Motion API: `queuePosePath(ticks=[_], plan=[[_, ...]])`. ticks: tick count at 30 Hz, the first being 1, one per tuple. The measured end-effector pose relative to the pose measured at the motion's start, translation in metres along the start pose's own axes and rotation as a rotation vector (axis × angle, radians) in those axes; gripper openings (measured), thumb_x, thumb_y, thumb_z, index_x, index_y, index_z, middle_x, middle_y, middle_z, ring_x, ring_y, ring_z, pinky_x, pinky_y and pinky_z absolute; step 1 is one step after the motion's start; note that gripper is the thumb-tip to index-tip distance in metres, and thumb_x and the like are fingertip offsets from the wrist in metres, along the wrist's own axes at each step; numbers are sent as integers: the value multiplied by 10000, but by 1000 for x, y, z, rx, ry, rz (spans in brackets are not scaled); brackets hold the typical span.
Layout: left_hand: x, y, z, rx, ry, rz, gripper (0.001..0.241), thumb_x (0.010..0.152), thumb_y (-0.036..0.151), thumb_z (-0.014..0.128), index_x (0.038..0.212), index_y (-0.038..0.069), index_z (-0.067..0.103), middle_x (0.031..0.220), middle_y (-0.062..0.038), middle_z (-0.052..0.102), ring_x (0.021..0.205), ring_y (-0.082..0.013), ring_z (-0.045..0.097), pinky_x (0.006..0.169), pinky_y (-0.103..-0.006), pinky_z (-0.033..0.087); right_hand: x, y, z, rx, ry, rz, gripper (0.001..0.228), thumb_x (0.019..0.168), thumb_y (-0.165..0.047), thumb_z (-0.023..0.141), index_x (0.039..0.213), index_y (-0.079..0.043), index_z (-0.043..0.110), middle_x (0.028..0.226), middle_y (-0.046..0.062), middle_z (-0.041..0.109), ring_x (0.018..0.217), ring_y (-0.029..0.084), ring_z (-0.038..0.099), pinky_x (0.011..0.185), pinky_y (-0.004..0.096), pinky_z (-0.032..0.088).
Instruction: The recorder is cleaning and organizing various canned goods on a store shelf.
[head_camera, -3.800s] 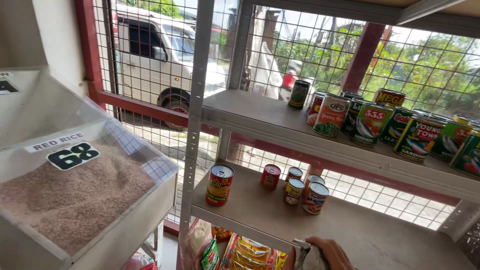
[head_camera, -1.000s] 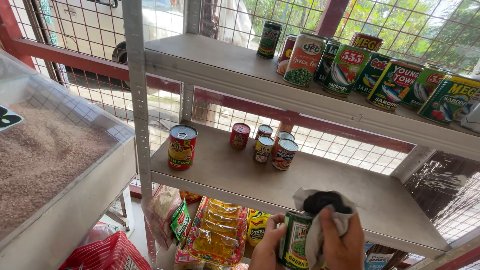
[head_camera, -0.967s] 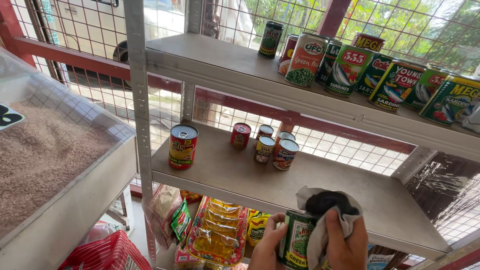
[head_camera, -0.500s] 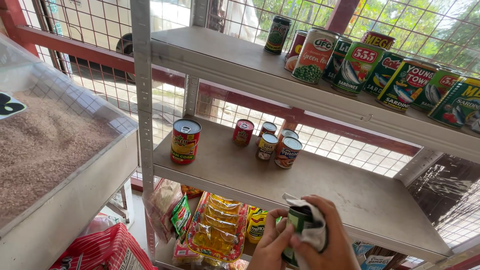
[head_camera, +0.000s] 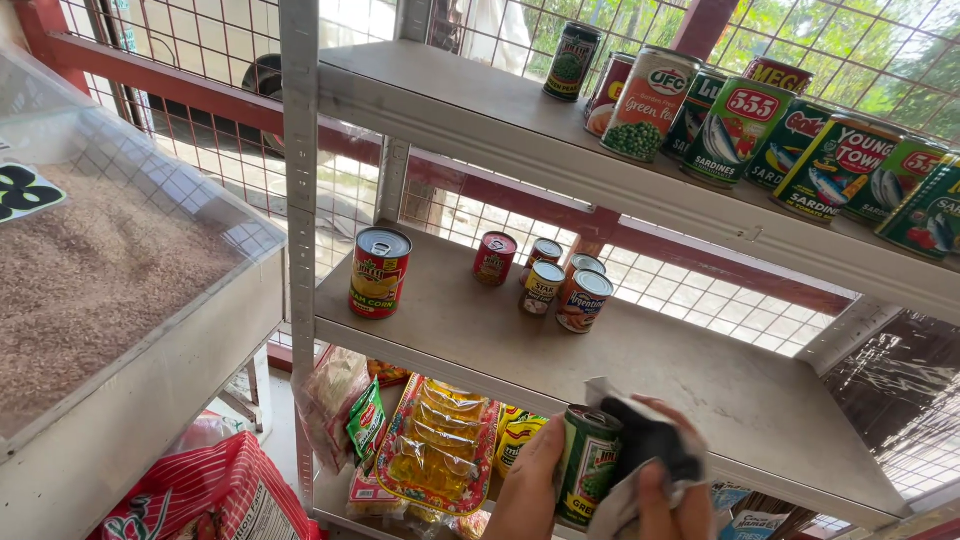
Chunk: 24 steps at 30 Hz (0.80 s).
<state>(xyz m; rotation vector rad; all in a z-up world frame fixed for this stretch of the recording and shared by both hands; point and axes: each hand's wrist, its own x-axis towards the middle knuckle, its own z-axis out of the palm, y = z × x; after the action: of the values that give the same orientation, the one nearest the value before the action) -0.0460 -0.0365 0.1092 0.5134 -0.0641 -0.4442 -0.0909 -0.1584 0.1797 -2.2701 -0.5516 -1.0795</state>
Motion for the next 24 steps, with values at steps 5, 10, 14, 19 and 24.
queuePosePath(ticks=[5, 10, 14, 19, 24], plan=[[1, 1, -6, 80, -19, 86, 558, 1047, 384, 447, 1404, -13, 608, 1251, -96, 703, 1133, -135, 655, 984, -273, 520, -5, 8, -3, -204, -93, -206, 722, 874, -403, 682, 1437, -18, 445, 1399, 276, 552, 1332, 397, 508, 1103, 462, 411], [1, -8, -1, -69, -190, 13, 498, 1038, 284, 464, 1465, 36, 526, 1299, -87, 679, 1195, -134, 645, 1031, -282, 508, -5, 24, -6, 251, -82, 599, 573, 986, -429, 626, 1447, -91, 583, 1325, 197, 654, 1244, 346, 684, 1061, 469, 544], [-7, 1, 6, -103, -213, 9, 500, 1053, 311, 472, 1486, 64, 515, 1224, -89, 660, 1103, -166, 630, 915, -316, 511, 4, 6, -11, 187, -73, 331, 659, 937, -414, 628, 1457, -26, 514, 1314, 253, 601, 1232, 366, 637, 1008, 451, 516], [-11, 0, 6, 130, -266, 104, 453, 1082, 286, 470, 1470, 60, 527, 1245, -37, 630, 1154, -88, 579, 989, -234, 471, 1, 4, -16, 111, -144, 194, 563, 903, -333, 666, 1370, -55, 519, 1259, 190, 609, 1173, 323, 645, 968, 404, 529], [-17, 3, 18, 96, -240, 93, 422, 1062, 262, 479, 1428, 55, 519, 1227, -38, 636, 1148, -82, 585, 994, -235, 474, 22, -12, -23, 29, -135, 530, 438, 936, -305, 646, 1335, -130, 606, 1164, 124, 702, 1056, 297, 765, 908, 428, 602]])
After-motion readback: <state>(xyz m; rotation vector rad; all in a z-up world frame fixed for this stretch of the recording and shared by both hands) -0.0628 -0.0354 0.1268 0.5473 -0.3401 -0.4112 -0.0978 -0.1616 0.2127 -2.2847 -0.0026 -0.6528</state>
